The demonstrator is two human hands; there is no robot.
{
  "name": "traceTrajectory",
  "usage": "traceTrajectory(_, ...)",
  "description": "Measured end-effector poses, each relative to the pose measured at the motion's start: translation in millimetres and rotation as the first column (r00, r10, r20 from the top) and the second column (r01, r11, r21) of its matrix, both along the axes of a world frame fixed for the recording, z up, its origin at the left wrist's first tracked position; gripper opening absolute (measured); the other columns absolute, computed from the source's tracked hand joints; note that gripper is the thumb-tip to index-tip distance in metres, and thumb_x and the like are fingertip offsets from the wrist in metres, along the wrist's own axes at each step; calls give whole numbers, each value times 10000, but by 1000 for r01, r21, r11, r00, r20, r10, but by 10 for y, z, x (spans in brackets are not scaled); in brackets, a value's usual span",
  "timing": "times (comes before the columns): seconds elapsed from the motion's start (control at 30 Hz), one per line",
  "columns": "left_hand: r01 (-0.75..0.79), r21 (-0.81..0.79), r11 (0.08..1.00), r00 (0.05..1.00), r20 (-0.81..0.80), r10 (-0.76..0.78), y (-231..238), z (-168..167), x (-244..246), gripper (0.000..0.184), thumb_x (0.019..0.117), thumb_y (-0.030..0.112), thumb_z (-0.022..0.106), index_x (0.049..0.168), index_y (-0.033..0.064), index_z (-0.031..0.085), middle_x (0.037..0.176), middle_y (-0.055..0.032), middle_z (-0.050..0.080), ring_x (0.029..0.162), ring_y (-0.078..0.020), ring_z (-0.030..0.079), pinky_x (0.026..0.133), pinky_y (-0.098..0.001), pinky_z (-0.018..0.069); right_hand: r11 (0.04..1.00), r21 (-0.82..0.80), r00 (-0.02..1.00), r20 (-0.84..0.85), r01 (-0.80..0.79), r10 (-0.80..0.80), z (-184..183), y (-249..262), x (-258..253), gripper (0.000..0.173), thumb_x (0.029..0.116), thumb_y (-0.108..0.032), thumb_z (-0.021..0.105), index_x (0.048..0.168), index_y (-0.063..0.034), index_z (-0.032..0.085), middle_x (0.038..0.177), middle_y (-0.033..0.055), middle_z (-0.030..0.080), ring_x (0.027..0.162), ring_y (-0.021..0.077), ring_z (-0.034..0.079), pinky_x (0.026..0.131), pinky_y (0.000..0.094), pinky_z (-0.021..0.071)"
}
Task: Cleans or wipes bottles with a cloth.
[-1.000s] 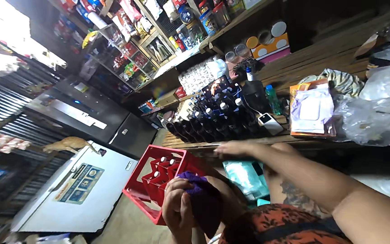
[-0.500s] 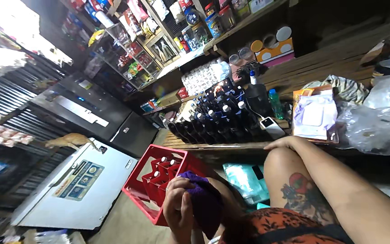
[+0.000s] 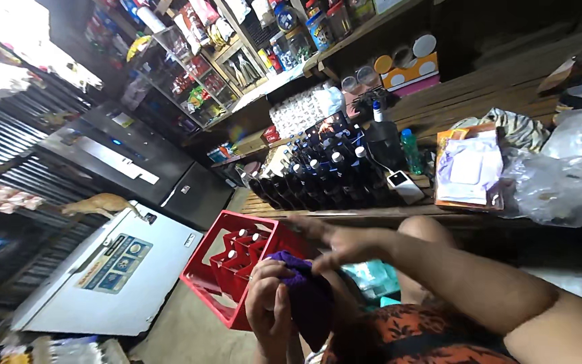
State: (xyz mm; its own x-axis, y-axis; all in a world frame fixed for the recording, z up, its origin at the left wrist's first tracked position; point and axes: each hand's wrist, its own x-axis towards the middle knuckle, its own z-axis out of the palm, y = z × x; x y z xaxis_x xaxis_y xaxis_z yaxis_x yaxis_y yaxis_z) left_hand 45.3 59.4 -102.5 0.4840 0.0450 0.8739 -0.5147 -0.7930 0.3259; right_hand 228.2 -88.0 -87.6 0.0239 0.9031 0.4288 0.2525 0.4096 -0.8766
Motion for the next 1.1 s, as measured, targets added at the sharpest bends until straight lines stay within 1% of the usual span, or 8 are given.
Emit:
traceTrajectory(0.1, -89, 38, 995, 996, 19, 88, -106, -10, -10, 181, 1048, 350, 531, 954, 248, 647, 1136, 120, 667, 1208, -76, 588, 1063, -275, 467, 961, 270, 993, 109, -64, 36, -237, 109, -461, 998, 906, -544, 659, 1600, 21, 218, 1661, 226, 231, 1561, 310, 188, 1277, 466, 173)
traceTrajectory(0.23, -199, 89, 976, 978, 80, 193, -173, -36, -18, 157, 1022, 376, 545, 934, 294, 646, 1287, 148, 568, 1351, -75, 460, 1147, -286, 381, 951, 302, 987, 118, 66, -106, -557, 175, -669, 908, 955, -505, 627, 1626, -62, 206, 1666, 195, 244, 1532, 301, 278, 1204, 542, 296)
traceTrajectory(0.33, -192, 85, 978, 980, 67, 187, -197, -39, -45, 164, 1031, 387, 540, 948, 292, 646, 1347, 138, 551, 1393, -99, 430, 1166, -306, 369, 957, 289, 998, -62, 24, -6, -741, 298, -620, 791, 1014, -546, 496, 1583, -26, 318, 1648, 192, 284, 1538, 253, 258, 1256, 464, 224)
traceTrajectory(0.43, -201, 89, 976, 978, 71, 195, -191, -59, -41, 172, 1031, 398, 533, 949, 294, 644, 1337, 141, 553, 1391, -98, 432, 1169, -315, 369, 987, 158, 973, -230, 38, -1, -958, 385, -549, 730, 1042, -555, 423, 1531, -13, 416, 1628, 203, 310, 1522, 251, 288, 1244, 421, 259)
traceTrajectory(0.57, -199, 92, 976, 978, 78, 192, -182, -68, -10, 184, 1039, 403, 518, 945, 293, 631, 1282, 155, 569, 1360, -77, 455, 1162, -310, 375, 968, -245, 950, -288, 51, -123, -1189, 446, -480, 581, 1098, -386, 315, 1585, -72, 346, 1640, 202, 300, 1530, 314, 273, 1248, 471, 227)
traceTrajectory(0.73, -180, 63, 982, 981, 82, 174, -159, -88, 23, 157, 1031, 401, 534, 965, 297, 631, 1244, 146, 599, 1325, -91, 495, 1159, -343, 388, 962, -262, 948, -284, 69, -146, -925, 330, -573, 597, 1076, -413, 351, 1578, -88, 362, 1634, 236, 265, 1515, 331, 273, 1224, 481, 268)
traceTrajectory(0.93, -169, 21, 985, 981, 97, 166, -85, -63, 20, 158, 1031, 389, 534, 966, 278, 627, 1248, 129, 603, 1316, -97, 503, 1137, -323, 400, 989, 89, 992, -43, 121, -117, -489, 69, -737, 827, 967, -691, 386, 1509, -74, 480, 1651, 235, 229, 1531, 324, 245, 1213, 555, 246)
traceTrajectory(1.1, -158, 25, 987, 984, 92, 155, -52, -43, 33, 194, 1042, 405, 508, 986, 262, 627, 1247, 103, 605, 1319, -106, 499, 1136, -327, 391, 918, 375, 977, 110, 130, -183, -657, 110, -715, 761, 1026, -398, 554, 1602, -25, 224, 1661, 273, 164, 1550, 328, 214, 1264, 495, 228)
